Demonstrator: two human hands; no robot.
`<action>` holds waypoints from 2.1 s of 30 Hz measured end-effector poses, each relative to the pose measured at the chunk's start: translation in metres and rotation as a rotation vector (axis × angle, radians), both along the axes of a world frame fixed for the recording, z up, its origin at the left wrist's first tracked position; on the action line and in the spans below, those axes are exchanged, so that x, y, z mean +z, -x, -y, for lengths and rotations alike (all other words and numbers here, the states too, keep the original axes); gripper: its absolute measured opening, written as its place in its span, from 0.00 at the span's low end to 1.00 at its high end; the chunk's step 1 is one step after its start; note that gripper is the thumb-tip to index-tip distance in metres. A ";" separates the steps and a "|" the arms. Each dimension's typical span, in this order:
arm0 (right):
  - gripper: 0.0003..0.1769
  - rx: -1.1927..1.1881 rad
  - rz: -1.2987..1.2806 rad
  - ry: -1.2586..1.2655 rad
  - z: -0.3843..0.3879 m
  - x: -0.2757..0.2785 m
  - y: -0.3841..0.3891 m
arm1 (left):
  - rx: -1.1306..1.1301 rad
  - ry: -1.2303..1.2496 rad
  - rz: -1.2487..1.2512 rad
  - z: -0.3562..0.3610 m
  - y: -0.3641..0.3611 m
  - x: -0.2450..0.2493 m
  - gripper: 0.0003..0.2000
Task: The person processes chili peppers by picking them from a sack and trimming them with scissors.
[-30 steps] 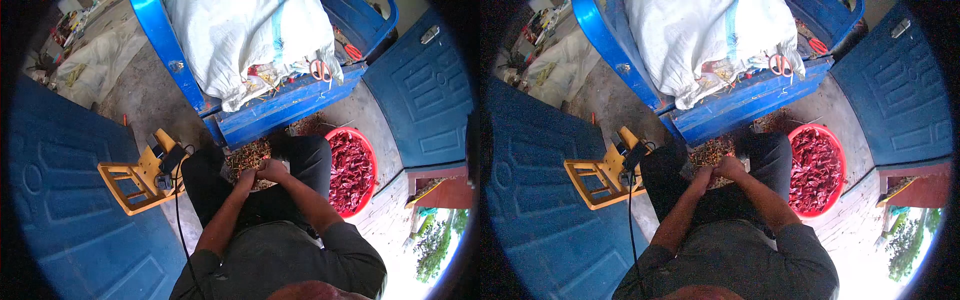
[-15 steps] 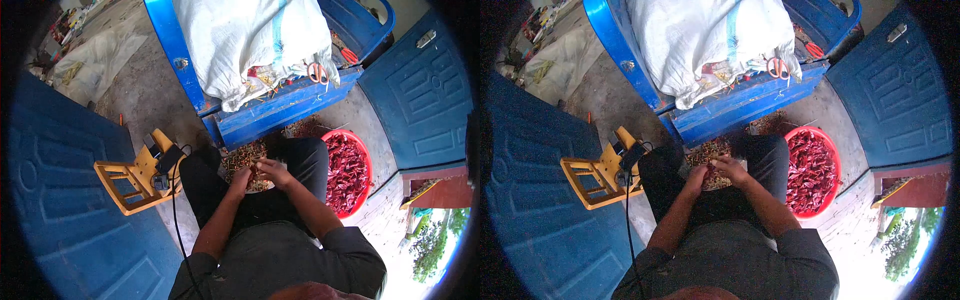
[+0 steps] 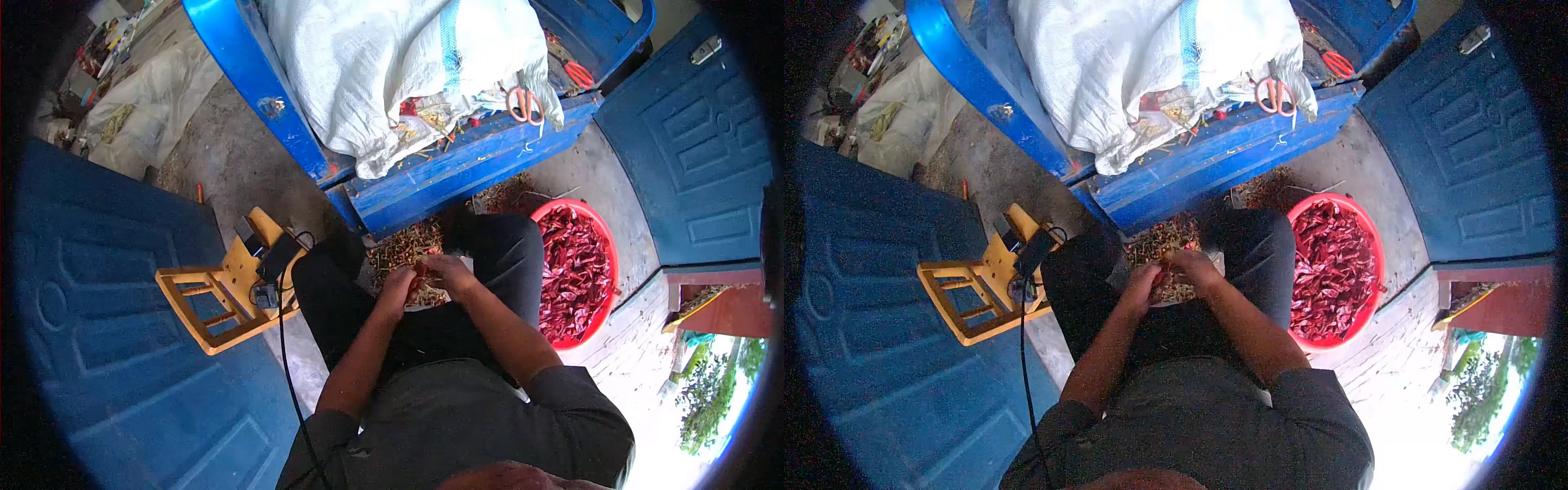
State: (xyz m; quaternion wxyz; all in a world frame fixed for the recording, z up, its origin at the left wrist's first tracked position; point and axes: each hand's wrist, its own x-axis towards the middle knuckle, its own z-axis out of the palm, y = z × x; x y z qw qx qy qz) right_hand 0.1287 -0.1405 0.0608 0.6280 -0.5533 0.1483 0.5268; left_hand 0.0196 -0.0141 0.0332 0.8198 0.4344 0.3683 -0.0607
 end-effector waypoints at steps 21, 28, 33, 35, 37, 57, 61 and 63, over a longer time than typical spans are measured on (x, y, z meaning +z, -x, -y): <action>0.17 -0.198 0.334 0.191 -0.004 -0.038 -0.007 | 0.013 0.100 0.030 0.010 -0.013 -0.013 0.08; 0.16 0.030 1.526 0.637 0.017 -0.095 -0.035 | 0.163 0.142 -0.028 0.003 -0.007 0.007 0.10; 0.12 0.277 1.039 0.483 0.020 -0.062 -0.031 | 0.114 0.131 0.108 -0.016 0.012 0.006 0.10; 0.14 0.345 0.932 0.444 0.022 -0.070 -0.021 | 0.067 0.221 0.154 -0.016 0.015 -0.019 0.11; 0.23 0.579 1.252 0.624 0.024 -0.057 -0.008 | 0.083 0.222 0.149 -0.016 0.012 -0.005 0.11; 0.11 -0.520 1.226 0.351 0.162 0.081 -0.075 | -0.045 0.151 0.068 -0.004 0.010 0.001 0.10; 0.25 -0.175 1.418 1.207 0.256 0.083 -0.096 | -0.114 0.170 0.082 0.003 0.002 0.003 0.10; 0.24 -0.209 1.414 1.111 0.259 0.057 -0.114 | -0.100 0.188 0.085 0.006 -0.003 0.005 0.10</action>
